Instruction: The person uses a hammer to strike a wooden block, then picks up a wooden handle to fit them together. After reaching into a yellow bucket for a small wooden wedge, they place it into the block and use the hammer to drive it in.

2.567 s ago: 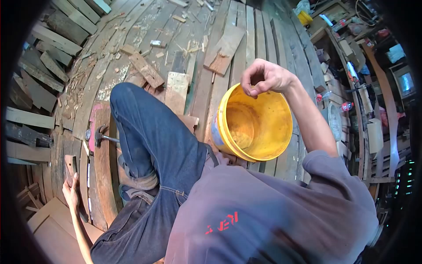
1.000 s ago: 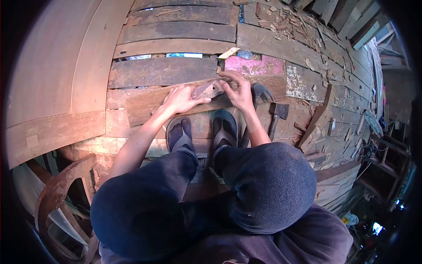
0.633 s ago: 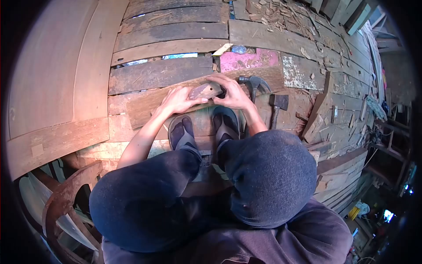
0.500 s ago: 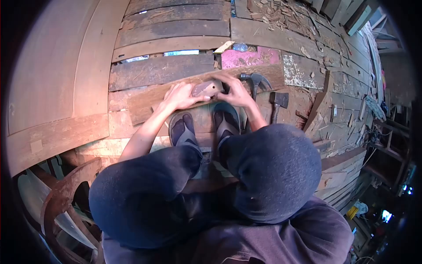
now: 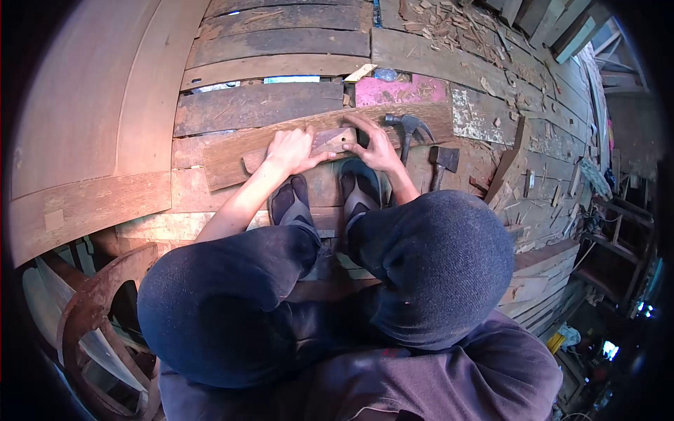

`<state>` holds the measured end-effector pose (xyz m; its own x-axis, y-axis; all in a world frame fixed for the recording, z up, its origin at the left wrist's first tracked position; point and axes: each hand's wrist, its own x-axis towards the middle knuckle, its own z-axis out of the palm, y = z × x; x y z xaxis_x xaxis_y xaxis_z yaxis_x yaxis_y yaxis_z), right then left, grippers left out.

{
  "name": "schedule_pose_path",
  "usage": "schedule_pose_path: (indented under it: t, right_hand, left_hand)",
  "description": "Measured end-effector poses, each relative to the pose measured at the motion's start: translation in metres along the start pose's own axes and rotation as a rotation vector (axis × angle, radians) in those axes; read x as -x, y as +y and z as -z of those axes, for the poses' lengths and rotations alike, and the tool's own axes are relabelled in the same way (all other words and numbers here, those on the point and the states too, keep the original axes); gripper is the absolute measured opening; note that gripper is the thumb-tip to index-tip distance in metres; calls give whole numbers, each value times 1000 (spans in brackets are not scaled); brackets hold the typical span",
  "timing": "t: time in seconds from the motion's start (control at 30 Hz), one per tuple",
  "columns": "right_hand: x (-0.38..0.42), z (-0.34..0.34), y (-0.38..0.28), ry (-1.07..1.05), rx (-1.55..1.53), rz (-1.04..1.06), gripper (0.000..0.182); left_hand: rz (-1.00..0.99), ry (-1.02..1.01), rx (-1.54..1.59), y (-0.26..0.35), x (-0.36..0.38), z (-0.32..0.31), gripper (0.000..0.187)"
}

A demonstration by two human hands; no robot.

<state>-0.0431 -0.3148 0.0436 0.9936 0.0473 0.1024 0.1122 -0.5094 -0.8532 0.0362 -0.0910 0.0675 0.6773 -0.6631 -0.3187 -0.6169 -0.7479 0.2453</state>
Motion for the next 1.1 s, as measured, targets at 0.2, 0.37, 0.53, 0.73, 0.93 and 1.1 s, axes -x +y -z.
schedule_pose_path:
  t: [0.2, 0.37, 0.53, 0.73, 0.93, 1.1]
  right_hand:
    - [-1, 0, 0, -12, -22, -16, 66]
    - [0, 0, -1, 0, 10, -11, 67]
    - [-3, -3, 5, -25, 29, -1, 68]
    - [-3, 0, 3, -40, 44, -16, 65]
    - [-1, -2, 1, -25, -6, -5, 65]
    - [-4, -4, 2, -1, -54, -1, 65]
  left_hand:
    - [30, 274, 97, 0, 22, -6, 84]
    - [-115, 516, -101, 3, 38, 3, 62]
    - [-274, 374, 195, -17, 21, -6, 51]
    - [-295, 377, 382, -23, 4, -4, 57]
    - [-185, 329, 435, -19, 1, -10, 51]
    - [-120, 284, 474, -18, -1, -9, 54]
